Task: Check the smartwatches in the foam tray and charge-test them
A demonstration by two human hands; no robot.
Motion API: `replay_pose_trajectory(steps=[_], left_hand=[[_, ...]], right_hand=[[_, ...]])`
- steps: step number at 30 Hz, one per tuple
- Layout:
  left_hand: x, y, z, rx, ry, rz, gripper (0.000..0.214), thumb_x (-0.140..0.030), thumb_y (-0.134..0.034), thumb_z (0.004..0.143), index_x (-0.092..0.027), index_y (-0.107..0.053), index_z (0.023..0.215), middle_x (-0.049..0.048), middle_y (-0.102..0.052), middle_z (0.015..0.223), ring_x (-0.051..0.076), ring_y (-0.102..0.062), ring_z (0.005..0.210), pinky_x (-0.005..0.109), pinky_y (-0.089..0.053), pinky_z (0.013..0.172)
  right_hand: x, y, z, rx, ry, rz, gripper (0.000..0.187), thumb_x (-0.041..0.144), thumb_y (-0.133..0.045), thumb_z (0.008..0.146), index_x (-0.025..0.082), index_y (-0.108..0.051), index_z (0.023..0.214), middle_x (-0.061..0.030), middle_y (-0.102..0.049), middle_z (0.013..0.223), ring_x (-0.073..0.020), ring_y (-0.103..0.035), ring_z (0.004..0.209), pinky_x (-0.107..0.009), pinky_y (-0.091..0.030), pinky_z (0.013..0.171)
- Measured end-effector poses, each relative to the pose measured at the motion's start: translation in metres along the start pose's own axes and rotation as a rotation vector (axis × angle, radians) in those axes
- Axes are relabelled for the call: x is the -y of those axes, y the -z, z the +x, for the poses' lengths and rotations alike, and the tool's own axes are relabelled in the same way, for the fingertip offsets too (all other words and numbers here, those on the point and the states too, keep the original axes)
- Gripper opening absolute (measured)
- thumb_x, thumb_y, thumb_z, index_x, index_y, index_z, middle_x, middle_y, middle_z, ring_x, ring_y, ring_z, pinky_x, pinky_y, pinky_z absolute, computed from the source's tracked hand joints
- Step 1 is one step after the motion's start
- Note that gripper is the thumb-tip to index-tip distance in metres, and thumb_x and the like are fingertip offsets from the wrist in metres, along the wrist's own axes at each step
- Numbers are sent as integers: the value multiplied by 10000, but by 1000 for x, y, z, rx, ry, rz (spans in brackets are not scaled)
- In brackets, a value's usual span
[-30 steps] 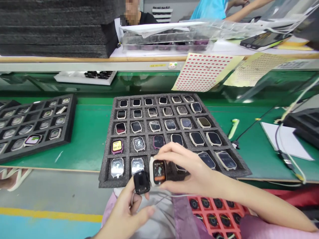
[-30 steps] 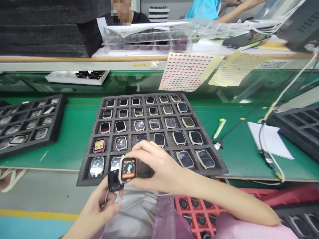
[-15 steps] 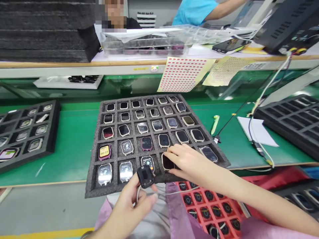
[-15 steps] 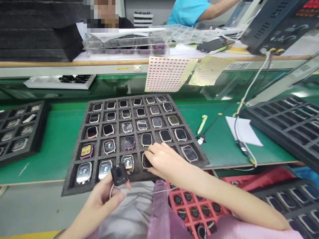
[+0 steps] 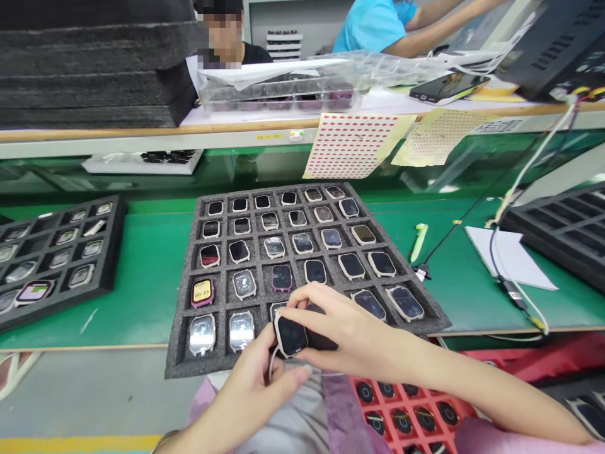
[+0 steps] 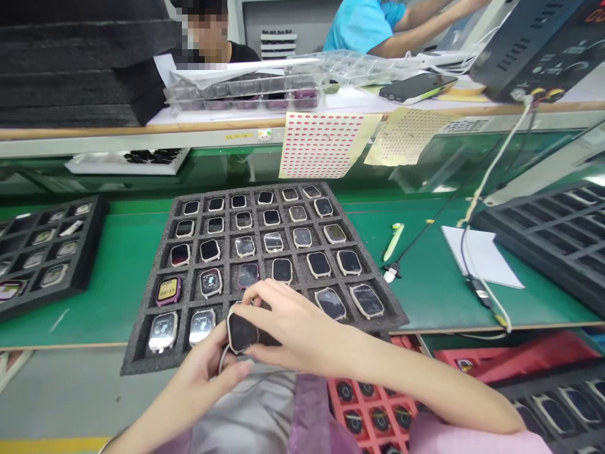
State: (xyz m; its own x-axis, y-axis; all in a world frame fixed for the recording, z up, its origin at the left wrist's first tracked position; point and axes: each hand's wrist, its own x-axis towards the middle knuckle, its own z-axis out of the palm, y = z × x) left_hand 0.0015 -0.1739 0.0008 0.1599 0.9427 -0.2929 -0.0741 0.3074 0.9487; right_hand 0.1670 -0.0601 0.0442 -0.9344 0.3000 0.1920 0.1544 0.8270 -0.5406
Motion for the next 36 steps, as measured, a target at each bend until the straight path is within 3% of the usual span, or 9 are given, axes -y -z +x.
replay_pose_trajectory(steps=[3,6,11,15,22,29,36], left_hand=[[2,-2,4,-83,-61,-3,394,-369,-593,845,-196,-574,1198,9,-550,722,120,-434,553,222,-369,495],[4,-3,6,-158,-119,-7,335,-363,-563,870,-182,-616,1147,49,-647,847,200,-577,795,271,-478,696],[9,-5,3,-155,-104,-65,332,-334,-540,895,-166,-592,1176,75,-663,1086,238,-570,1044,323,-434,915],[12,-8,-1,-168,-113,-108,338,-335,-545,890,-143,-598,1164,93,-668,1107,251,-581,1046,325,-440,903],[17,-13,-4,-236,-101,-151,300,-335,-590,859,-142,-611,1087,78,-690,976,235,-606,924,323,-459,858],[16,-11,-5,-216,-79,-200,279,-306,-579,870,-150,-602,1100,74,-679,1062,218,-584,974,290,-450,855],[13,-13,-4,-186,-93,-215,217,-308,-573,876,-158,-630,1021,43,-668,961,204,-574,931,282,-443,841]], right_hand=[[-6,-6,3,6,19,41,377,201,-590,874,157,-525,1242,-120,-526,1164,-224,-500,1068,-382,-456,923],[-7,-10,4,-32,26,81,343,218,-577,889,151,-532,1222,-107,-560,1116,-209,-521,1028,-369,-472,907],[-5,-16,6,-47,22,122,312,238,-597,880,146,-568,1177,-102,-586,1051,-194,-560,957,-335,-508,841],[-5,-16,7,4,-21,200,337,208,-627,840,156,-585,1170,-94,-580,1056,-188,-572,947,-309,-514,817],[-4,-19,1,-24,-41,279,365,202,-625,840,144,-572,1197,-99,-572,1096,-186,-570,991,-313,-502,861],[-2,-21,0,-31,-48,266,401,170,-611,826,164,-552,1223,-88,-572,1098,-183,-571,968,-307,-501,853],[0,-24,-3,-55,-18,219,393,160,-602,827,140,-546,1216,-96,-563,1095,-182,-559,965,-308,-502,845]])
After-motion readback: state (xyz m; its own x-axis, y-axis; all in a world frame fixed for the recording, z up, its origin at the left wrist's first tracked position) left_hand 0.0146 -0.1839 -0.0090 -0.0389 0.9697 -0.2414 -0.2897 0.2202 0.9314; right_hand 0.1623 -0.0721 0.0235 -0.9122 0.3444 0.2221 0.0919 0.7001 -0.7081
